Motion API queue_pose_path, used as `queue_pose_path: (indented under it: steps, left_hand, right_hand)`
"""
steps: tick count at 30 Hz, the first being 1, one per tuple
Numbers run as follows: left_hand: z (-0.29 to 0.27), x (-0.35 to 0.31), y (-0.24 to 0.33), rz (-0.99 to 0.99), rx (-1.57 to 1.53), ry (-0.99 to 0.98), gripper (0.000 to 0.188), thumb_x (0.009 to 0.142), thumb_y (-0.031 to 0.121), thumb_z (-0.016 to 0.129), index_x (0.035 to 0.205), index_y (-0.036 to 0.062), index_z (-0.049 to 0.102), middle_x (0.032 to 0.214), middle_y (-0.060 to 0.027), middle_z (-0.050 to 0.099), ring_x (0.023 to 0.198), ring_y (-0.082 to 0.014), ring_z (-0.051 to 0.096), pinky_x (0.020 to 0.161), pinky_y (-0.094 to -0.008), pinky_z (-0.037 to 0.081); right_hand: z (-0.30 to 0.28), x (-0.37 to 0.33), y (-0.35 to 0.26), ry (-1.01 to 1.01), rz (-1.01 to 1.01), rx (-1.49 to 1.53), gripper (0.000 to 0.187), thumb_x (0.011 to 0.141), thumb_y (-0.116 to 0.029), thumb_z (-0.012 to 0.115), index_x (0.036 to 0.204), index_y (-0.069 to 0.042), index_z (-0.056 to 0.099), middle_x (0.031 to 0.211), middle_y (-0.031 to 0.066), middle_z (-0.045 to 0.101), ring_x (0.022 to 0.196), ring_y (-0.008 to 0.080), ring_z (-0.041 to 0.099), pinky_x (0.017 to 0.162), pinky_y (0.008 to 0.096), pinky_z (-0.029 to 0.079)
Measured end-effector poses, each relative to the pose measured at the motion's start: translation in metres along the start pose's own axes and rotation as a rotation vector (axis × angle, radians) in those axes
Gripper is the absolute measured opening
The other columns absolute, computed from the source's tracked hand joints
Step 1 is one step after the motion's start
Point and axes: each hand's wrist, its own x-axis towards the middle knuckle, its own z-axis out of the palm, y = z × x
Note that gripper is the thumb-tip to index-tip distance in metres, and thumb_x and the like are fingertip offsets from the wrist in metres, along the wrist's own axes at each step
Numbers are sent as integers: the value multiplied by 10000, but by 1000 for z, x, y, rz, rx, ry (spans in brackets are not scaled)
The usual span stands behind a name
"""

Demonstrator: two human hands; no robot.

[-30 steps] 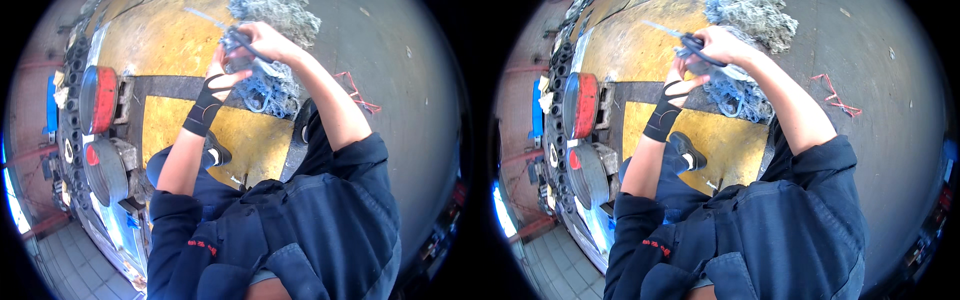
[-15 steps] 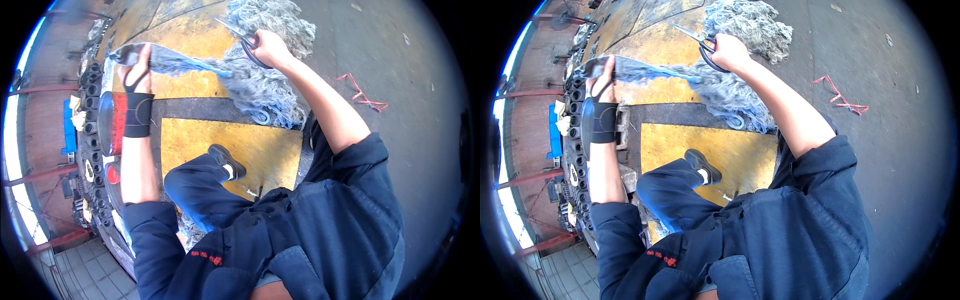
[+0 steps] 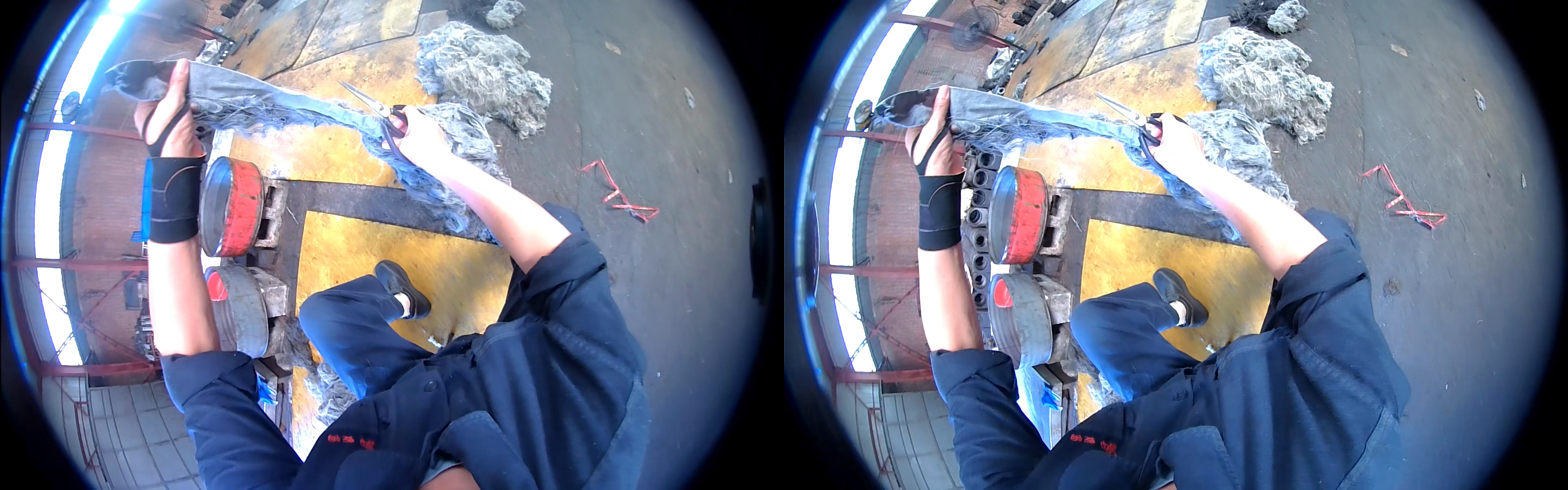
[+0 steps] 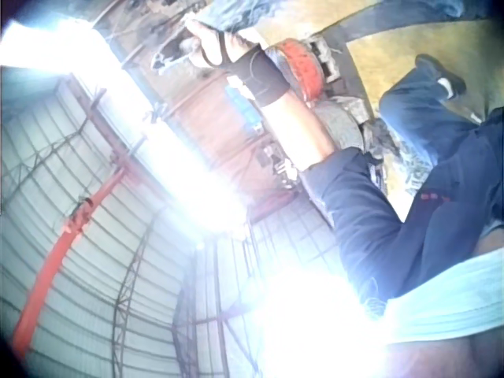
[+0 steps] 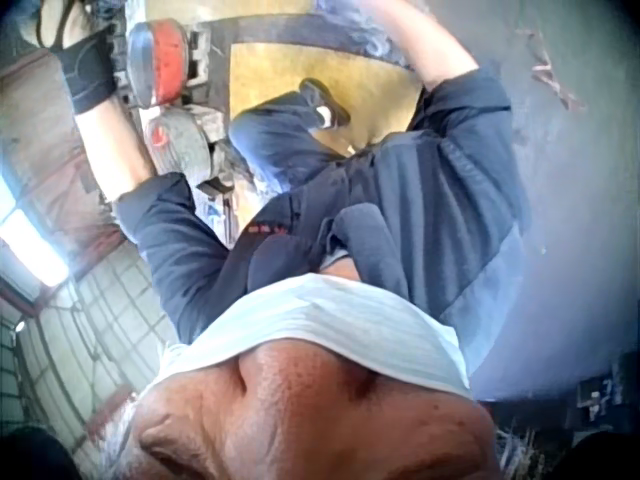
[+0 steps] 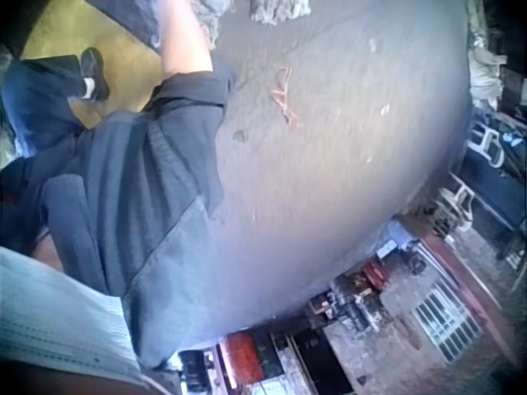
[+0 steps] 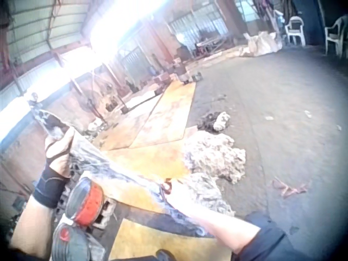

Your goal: The person cuts into a clump of gray fibrous material with a pair of scissors, pulling off small sections and setting them aside on the floor.

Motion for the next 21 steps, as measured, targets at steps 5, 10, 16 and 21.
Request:
queue_pose_path:
  steps: [5,10,16,21]
  left_hand:
    - [-27,14,23,49,0,17,223,775,96,698,951,-7,607,837,-40,609,648,-99,527,555,-220,388]
    - [-54,35,11,13,-17,111,272,774,91,688,991,-40,590,914,-72,616,792,-150,572,738,-270,445]
    - [-80,33,11,-106,-110,137,195,784,86,680,920,-27,597,865,-75,630,735,-154,598,680,-282,470]
    - [-56,26,34,-135,-173,83,140,775,100,693,849,9,617,744,-15,603,580,-86,519,525,-218,397]
  right_hand:
    - [-5,-15,-17,-53,64,-148,393,679,-235,716,971,-53,526,882,132,625,851,324,608,741,403,472]
    - [9,-18,2,-57,7,-304,262,729,-233,664,825,-60,493,750,159,604,778,342,608,688,434,474]
    - [-8,-19,-13,-149,178,-274,552,614,-361,794,939,-21,507,917,158,619,911,307,601,778,384,470]
    - [22,-25,5,-391,263,-92,728,536,-518,812,930,7,497,935,150,606,904,268,597,810,347,460]
